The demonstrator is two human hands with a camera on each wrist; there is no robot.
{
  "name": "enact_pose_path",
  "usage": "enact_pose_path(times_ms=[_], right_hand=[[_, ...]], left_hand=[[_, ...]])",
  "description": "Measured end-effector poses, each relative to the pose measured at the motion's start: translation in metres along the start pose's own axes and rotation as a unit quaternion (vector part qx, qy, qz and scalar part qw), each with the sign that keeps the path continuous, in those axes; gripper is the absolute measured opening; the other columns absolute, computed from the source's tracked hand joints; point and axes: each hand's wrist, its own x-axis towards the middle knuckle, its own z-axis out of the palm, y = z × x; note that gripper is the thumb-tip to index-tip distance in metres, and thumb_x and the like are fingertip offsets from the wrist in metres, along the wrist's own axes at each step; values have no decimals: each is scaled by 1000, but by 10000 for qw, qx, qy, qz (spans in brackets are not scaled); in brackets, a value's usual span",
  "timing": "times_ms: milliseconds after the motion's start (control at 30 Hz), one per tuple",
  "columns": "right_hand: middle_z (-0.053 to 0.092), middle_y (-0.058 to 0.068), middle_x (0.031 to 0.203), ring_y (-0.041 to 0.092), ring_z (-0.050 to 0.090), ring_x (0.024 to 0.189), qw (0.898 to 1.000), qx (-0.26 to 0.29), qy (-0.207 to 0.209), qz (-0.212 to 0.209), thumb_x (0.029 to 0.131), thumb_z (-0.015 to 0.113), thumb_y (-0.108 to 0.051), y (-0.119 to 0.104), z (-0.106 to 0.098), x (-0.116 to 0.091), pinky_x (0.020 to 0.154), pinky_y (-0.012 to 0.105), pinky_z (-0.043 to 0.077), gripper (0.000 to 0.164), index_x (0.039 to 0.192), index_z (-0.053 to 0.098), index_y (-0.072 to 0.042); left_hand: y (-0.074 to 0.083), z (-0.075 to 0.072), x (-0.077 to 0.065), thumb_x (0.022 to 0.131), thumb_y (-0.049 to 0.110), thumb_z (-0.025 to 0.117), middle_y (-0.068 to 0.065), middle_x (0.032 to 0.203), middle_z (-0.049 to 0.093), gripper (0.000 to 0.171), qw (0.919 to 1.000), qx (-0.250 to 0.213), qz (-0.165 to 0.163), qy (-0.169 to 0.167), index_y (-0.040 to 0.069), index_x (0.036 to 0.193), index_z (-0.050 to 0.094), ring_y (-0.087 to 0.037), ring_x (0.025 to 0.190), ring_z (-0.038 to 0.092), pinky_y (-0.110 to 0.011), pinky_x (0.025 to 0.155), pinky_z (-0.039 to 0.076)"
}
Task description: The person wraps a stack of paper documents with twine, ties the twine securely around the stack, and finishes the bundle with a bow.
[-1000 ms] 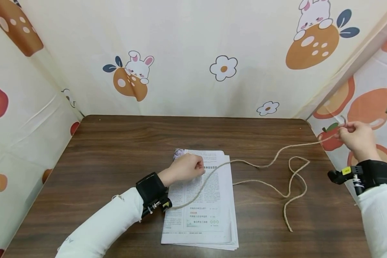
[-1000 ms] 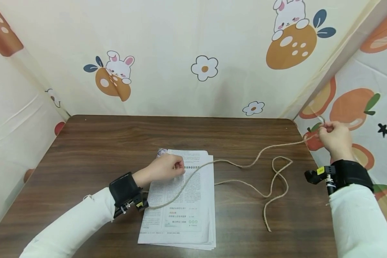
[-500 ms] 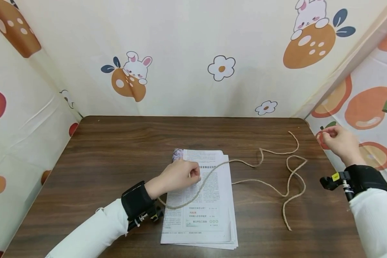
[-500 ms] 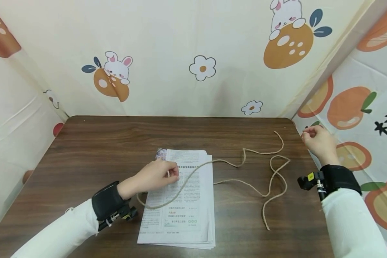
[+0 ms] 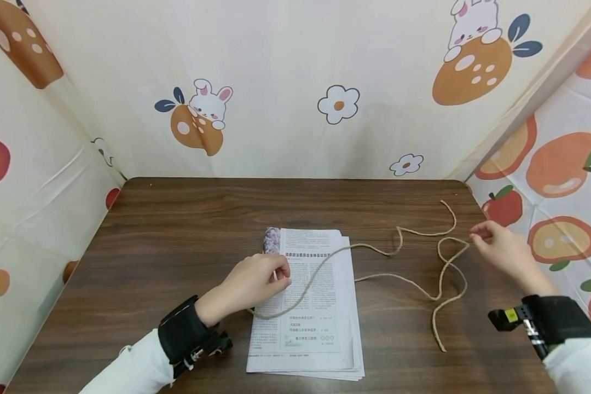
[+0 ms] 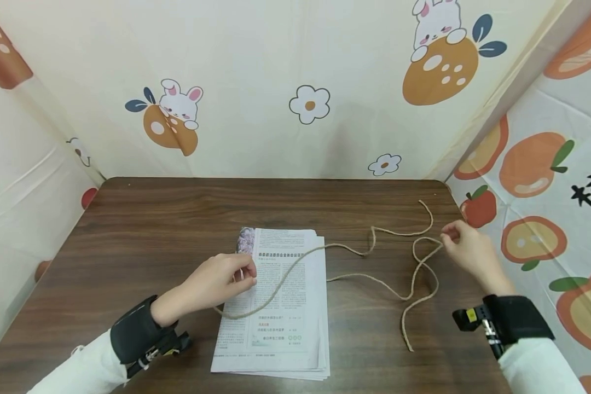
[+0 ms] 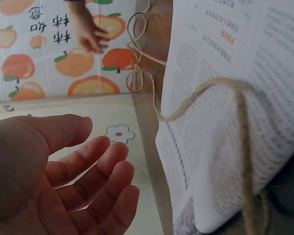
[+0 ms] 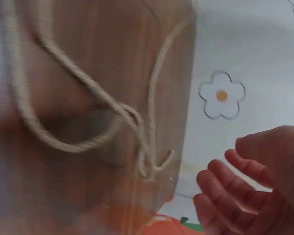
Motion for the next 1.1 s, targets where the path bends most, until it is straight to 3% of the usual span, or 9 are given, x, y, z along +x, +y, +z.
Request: enact_pose_path(times_ms=[133, 300, 633, 833, 1033, 1100], right_hand=[[62, 20, 79, 27, 59, 64, 9995, -100, -283, 68, 85, 58, -11, -2, 13, -22, 52, 34, 41, 20, 96, 56, 6], [63, 22, 82, 30, 60, 66, 9967, -111, -707, 387, 85, 58, -14, 0, 28, -44, 54, 40, 43, 25, 99, 55, 8], [61, 15, 75, 26, 56, 64, 9898, -184, -984, 1011, 84, 56, -15, 4, 47, -56, 54, 40, 39, 22, 91, 55, 6], [59, 13, 73, 21, 52, 61, 9935, -149, -578, 969, 83, 55, -11, 3, 42, -63, 51, 35, 35, 14, 86, 55, 2], [59, 13, 71, 18, 51, 55, 9979, -168, 376, 491, 82, 58, -5, -6, 19, -70, 49, 31, 34, 7, 85, 56, 1], [59, 13, 70, 9, 49, 55, 9971, -173, 667, 310, 80, 59, -3, -11, 8, -71, 48, 29, 34, 7, 85, 56, 1]], left_hand=[[-5, -1, -11, 81, 18, 66, 12, 69, 54, 7, 9997, -110, -141, 136, 20, 77, 60, -1, 58, 46, -18, 53, 39], [-11, -1, -23, 81, 15, 65, 12, 67, 52, 8, 9991, -173, -208, 315, 20, 77, 60, 0, 56, 44, -17, 51, 38], [-13, 2, -30, 79, 13, 64, 14, 65, 49, 10, 9987, -207, -193, 413, 21, 76, 60, 2, 54, 41, -16, 49, 36], [-14, 3, -31, 79, 12, 64, 14, 66, 51, 10, 9988, -241, -196, 372, 21, 76, 60, 2, 55, 42, -16, 50, 37], [-15, 2, -32, 79, 12, 64, 13, 66, 52, 9, 9990, -260, -203, 305, 20, 77, 60, 2, 56, 43, -17, 51, 37], [-15, 2, -33, 79, 12, 64, 12, 66, 52, 9, 9990, -257, -206, 297, 20, 77, 61, 2, 56, 44, -17, 52, 38]])
